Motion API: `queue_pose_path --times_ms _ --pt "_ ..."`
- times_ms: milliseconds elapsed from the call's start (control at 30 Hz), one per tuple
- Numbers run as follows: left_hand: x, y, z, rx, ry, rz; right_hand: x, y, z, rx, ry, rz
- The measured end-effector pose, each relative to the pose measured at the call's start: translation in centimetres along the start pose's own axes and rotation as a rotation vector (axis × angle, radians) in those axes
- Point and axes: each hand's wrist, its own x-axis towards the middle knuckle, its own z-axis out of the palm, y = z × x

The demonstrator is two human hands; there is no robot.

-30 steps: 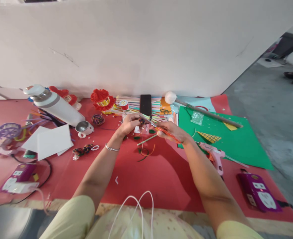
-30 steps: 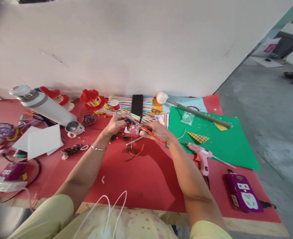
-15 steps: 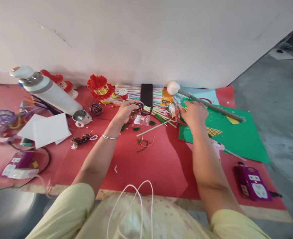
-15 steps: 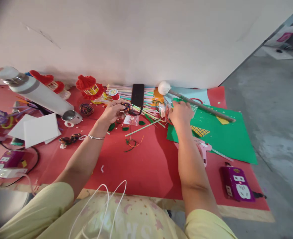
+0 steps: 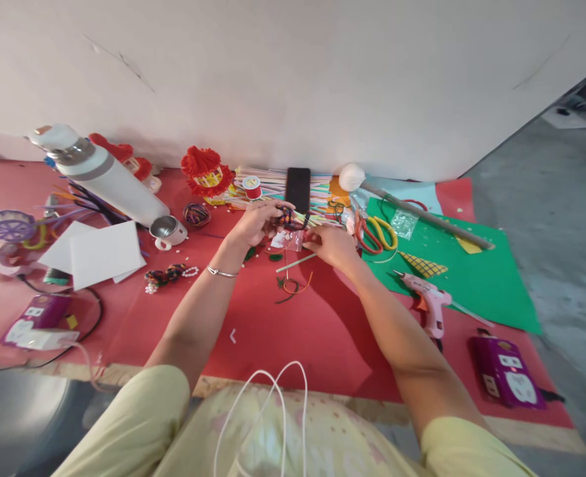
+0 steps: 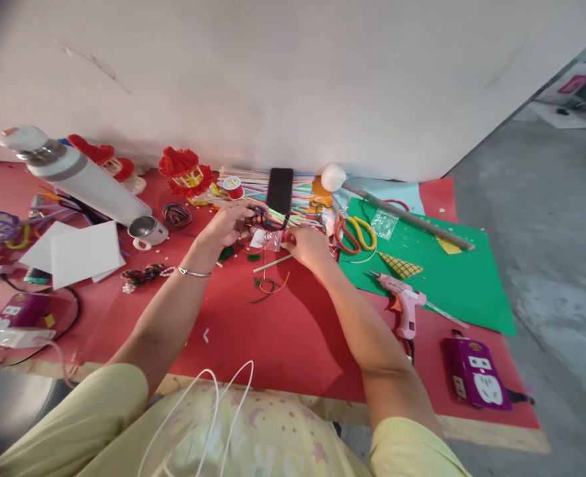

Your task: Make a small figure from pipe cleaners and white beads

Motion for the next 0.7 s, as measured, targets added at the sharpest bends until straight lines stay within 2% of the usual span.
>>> queue_pose_path --times_ms 100,200,333,400,467,600,667,700 --pt "0.1 -0.4 -0.1 -0.054 -0.018 0.006 0.2 0.5 0.6 -0.024 -0.090 -0.038" --pt "0.4 -0.8 -0.2 -0.089 -0.014 0.009 0.5 1.0 0.5 0.089 -0.031 -0.069" --pt "0.6 -1.2 0.1 -0.153 -0.047 0.011 0.8 0.4 -1.0 0.647 0.122 -0.088" --pt "0.6 -1.2 0.4 -0.186 -0.072 0.002 0.7 -0.2 -1.6 0.874 0.053 -0.079" --pt "0.6 -1.2 0.7 -0.211 -0.089 -0.010 0.7 -0.8 -1.7 0.972 -0.056 -0.084" --pt "0.4 -0.9 1.2 -0.223 -0.016 0.005 0.9 -0.1 -1.5 0.903 -0.078 -0.091" --pt "0.4 -0.7 1.3 -0.217 0.056 0.018 1.1 1.0 -1.8 0.760 0.006 -0.073" --pt "0.4 -0.7 1.3 -0.209 0.080 0.020 1.2 1.5 -1.9 0.681 0.098 -0.071"
